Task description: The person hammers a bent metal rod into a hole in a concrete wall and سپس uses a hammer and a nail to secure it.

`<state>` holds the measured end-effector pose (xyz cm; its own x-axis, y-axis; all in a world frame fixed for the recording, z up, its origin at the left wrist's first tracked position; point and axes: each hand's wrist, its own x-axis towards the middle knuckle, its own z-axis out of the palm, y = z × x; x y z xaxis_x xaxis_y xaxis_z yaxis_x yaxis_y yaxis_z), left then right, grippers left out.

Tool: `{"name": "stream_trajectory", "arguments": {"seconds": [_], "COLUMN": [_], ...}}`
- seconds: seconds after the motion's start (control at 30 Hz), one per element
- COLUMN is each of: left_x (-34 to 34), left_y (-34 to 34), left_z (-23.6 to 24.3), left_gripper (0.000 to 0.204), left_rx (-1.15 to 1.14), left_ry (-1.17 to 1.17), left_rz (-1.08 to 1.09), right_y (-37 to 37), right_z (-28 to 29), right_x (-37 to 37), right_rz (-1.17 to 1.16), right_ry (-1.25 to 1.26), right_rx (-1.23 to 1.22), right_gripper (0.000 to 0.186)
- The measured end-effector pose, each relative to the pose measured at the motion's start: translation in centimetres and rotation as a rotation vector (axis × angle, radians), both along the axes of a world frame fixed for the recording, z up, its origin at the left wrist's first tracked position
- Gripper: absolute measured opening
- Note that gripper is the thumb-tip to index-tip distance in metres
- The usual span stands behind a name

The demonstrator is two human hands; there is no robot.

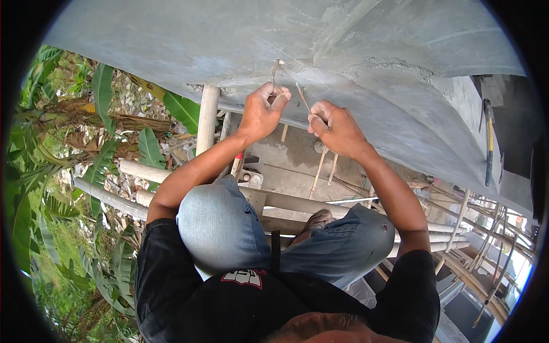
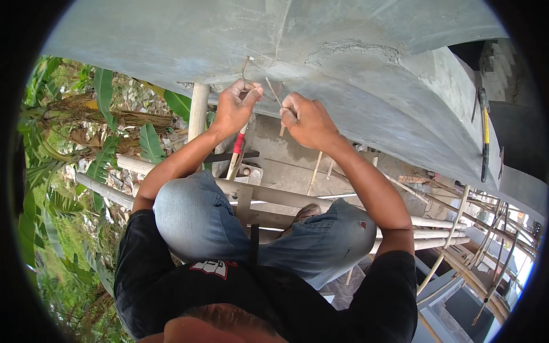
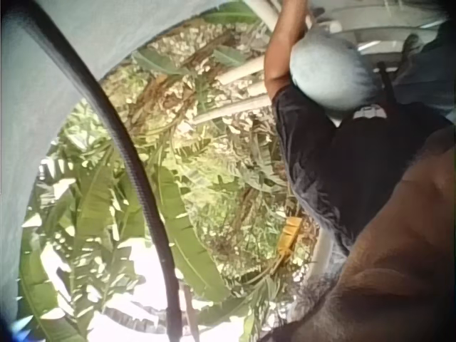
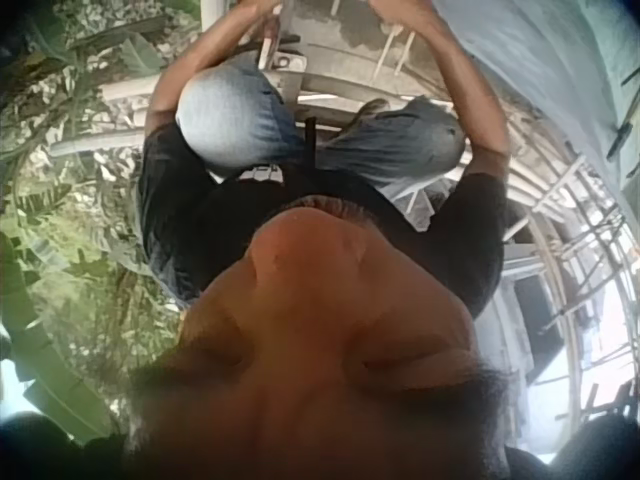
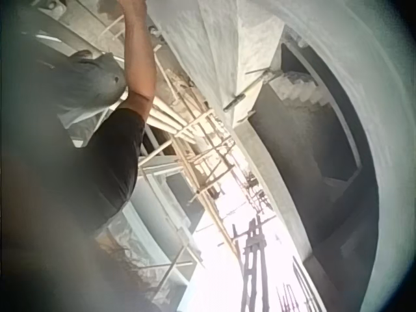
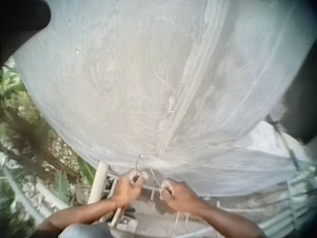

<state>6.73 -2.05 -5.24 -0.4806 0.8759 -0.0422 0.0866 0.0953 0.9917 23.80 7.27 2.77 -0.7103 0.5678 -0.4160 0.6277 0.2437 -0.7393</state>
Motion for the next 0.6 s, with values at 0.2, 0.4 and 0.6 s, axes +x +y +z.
{"name": "stream_trajectory", "arguments": {"seconds": [0.2,0.4,0.6], "left_x": [-0.2,-0.3,-0.5], "left_y": [-2.4,-4.6,-6.1], "left_z": [-1.9,-1.8,-1.8], "left_gripper": [0.012,0.01,0.01], "left_rx": [0.086,0.036,-0.001], "left_ry": [-0.08,-0.07,-0.028], "left_rz": [-0.026,-0.104,-0.174], "right_y": [0.5,0.1,-0.5], "right_z": [-0.5,-2.7,-3.0], "right_x": [-4.1,-4.2,-4.6], "right_rz": [0.081,-0.008,-0.033], "right_ry": [0.058,0.159,0.227], "right_rx": [0.231,0.29,0.389], "right_gripper": [0.02,0.018,0.024]}}
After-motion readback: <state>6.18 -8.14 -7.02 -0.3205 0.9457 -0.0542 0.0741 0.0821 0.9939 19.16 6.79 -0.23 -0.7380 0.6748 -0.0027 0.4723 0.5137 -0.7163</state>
